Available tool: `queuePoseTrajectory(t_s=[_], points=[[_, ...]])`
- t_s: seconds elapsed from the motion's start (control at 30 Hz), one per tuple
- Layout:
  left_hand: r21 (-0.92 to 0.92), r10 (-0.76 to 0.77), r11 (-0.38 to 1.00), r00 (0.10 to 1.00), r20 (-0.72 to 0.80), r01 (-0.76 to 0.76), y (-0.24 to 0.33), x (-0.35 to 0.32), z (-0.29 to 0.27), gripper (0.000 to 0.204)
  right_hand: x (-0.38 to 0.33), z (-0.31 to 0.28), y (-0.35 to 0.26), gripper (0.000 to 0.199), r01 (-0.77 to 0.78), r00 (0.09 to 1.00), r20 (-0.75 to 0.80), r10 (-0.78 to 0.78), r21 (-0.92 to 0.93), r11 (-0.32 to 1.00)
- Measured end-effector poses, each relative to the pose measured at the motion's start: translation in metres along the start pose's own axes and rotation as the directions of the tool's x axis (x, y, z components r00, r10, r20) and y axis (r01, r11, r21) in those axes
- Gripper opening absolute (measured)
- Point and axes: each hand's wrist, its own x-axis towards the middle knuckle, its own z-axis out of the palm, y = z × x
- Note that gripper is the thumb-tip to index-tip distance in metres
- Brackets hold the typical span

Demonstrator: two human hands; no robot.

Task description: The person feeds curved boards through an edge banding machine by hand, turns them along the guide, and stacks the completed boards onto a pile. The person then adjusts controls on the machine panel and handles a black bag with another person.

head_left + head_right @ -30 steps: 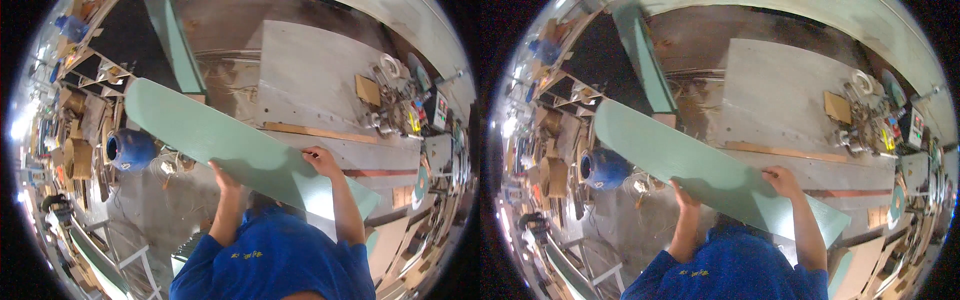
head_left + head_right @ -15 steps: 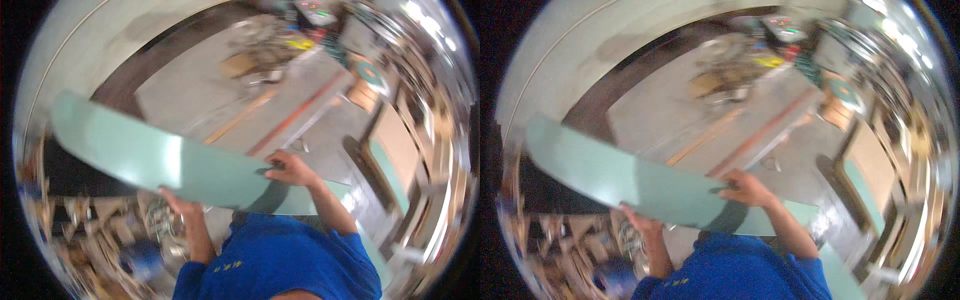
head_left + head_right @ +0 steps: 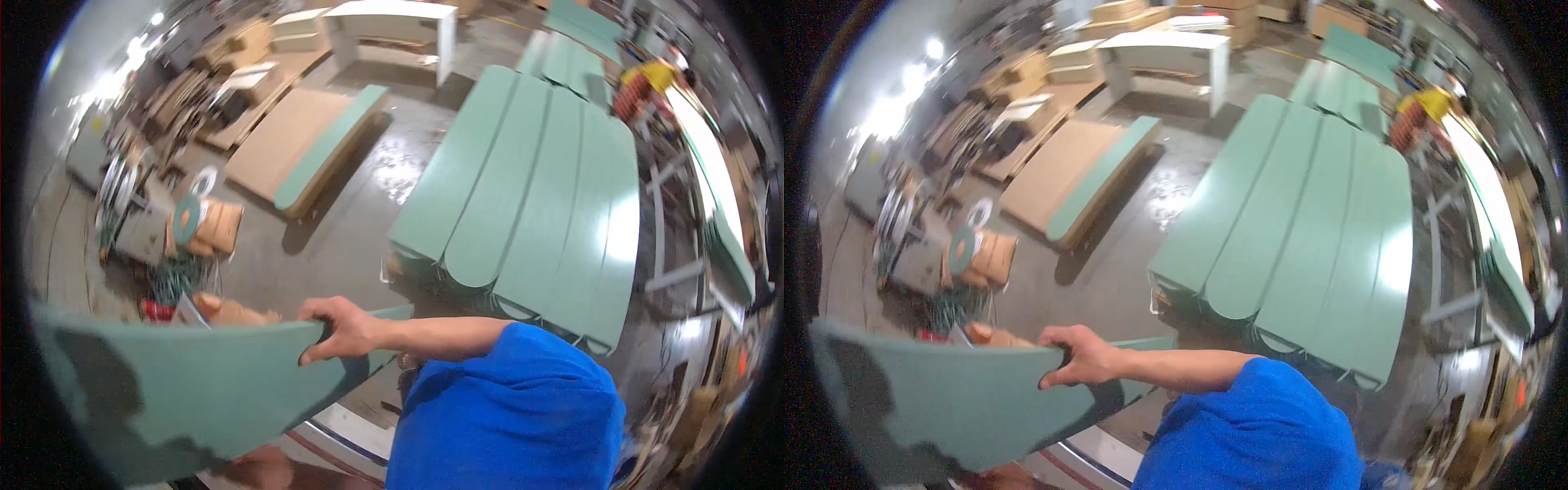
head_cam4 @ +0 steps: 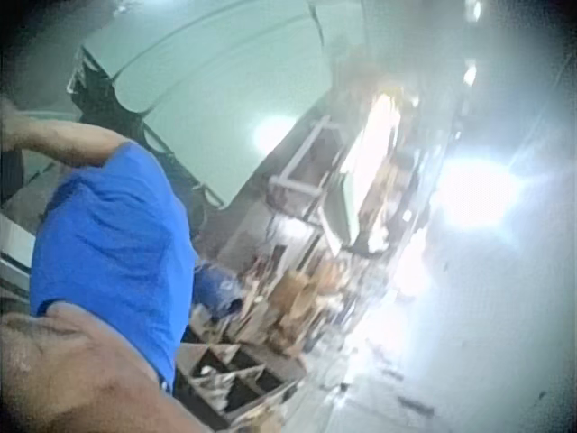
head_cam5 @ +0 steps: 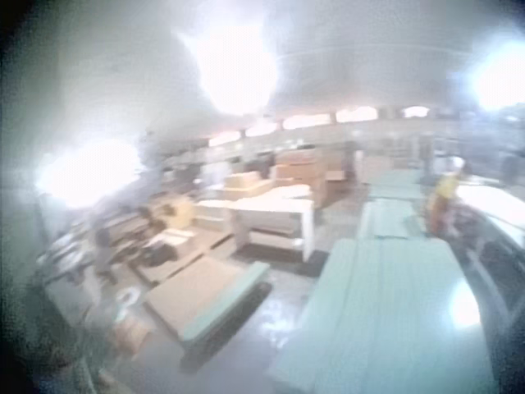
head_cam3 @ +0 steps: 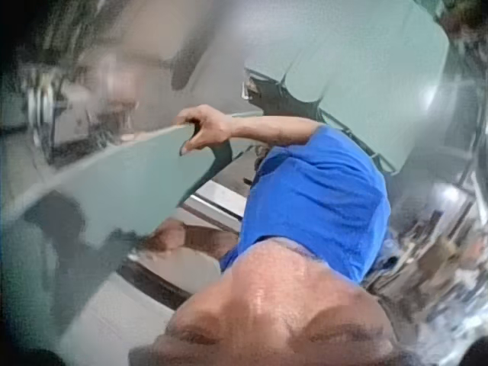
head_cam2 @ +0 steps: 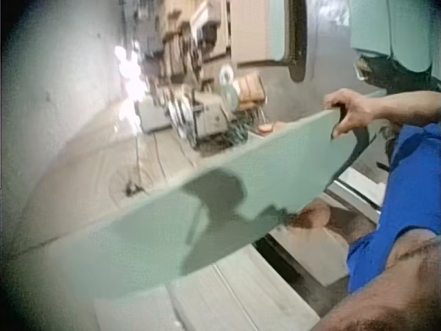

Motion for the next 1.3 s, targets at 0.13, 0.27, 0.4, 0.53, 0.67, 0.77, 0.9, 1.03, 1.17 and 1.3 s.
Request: queuePoseTrajectory(t_s=[0.13, 0.27, 0.4, 0.53, 0.67, 0.77, 0.9, 1.03, 1.17, 1.3], points=[[-0.417, -0.166, 0.703, 0.703, 0.692, 0.577, 0.046, -0.099, 0.072, 0.07, -0.03, -0.051, -0.011, 0.046, 0.172, 0.883, -0.457, -0.111, 0.095, 0.98], [-0.048, 0.016, 0.997, 0.419, 0.908, 0.065, -0.009, -0.179, 0.077, 0.063, -0.053, -0.086, -0.035, 0.052, 0.145, 0.603, -0.796, -0.059, 0.037, 0.989], [-0.136, -0.139, 0.569, 0.257, 0.956, 0.811, -0.071, -0.222, 0.081, 0.043, -0.076, -0.12, -0.047, 0.057, 0.208, 0.38, -0.925, 0.013, 0.1, 0.973], [-0.217, 0.037, 0.838, 0.344, 0.938, 0.501, -0.084, -0.196, 0.112, 0.041, -0.1, -0.185, -0.016, 0.058, 0.19, 0.295, -0.954, 0.061, 0.121, 0.974], [-0.116, 0.073, 0.954, 0.161, 0.984, 0.276, -0.004, -0.15, 0.158, 0.045, -0.104, -0.233, 0.008, 0.061, 0.191, 0.13, -0.965, 0.229, 0.251, 0.949], [-0.155, 0.155, 0.988, 0.1, 0.983, -0.01, 0.016, -0.162, 0.195, 0.046, -0.111, -0.285, 0.047, 0.072, 0.125, -0.02, -0.917, 0.399, 0.394, 0.911], [-0.138, 0.136, 0.987, -0.026, 0.99, -0.077, 0.041, -0.208, 0.244, 0.043, -0.121, -0.352, 0.077, 0.097, 0.077, -0.108, -0.816, 0.568, 0.563, 0.823], [0.107, -0.09, 0.993, -0.28, 0.956, 0.046, 0.115, -0.253, 0.29, 0.053, -0.138, -0.452, 0.158, 0.075, 0.028, -0.314, -0.792, 0.524, 0.543, 0.839], [0.064, -0.073, 0.997, -0.258, 0.963, -0.043, 0.134, -0.317, 0.35, 0.043, -0.145, -0.534, 0.173, 0.058, 0.013, -0.301, -0.803, 0.514, 0.535, 0.845], [0.016, -0.003, 0.999, -0.28, 0.96, 0.044, 0.181, -0.368, 0.381, 0.042, -0.162, -0.615, 0.191, 0.057, 0.009, -0.26, -0.843, 0.471, 0.486, 0.874]])
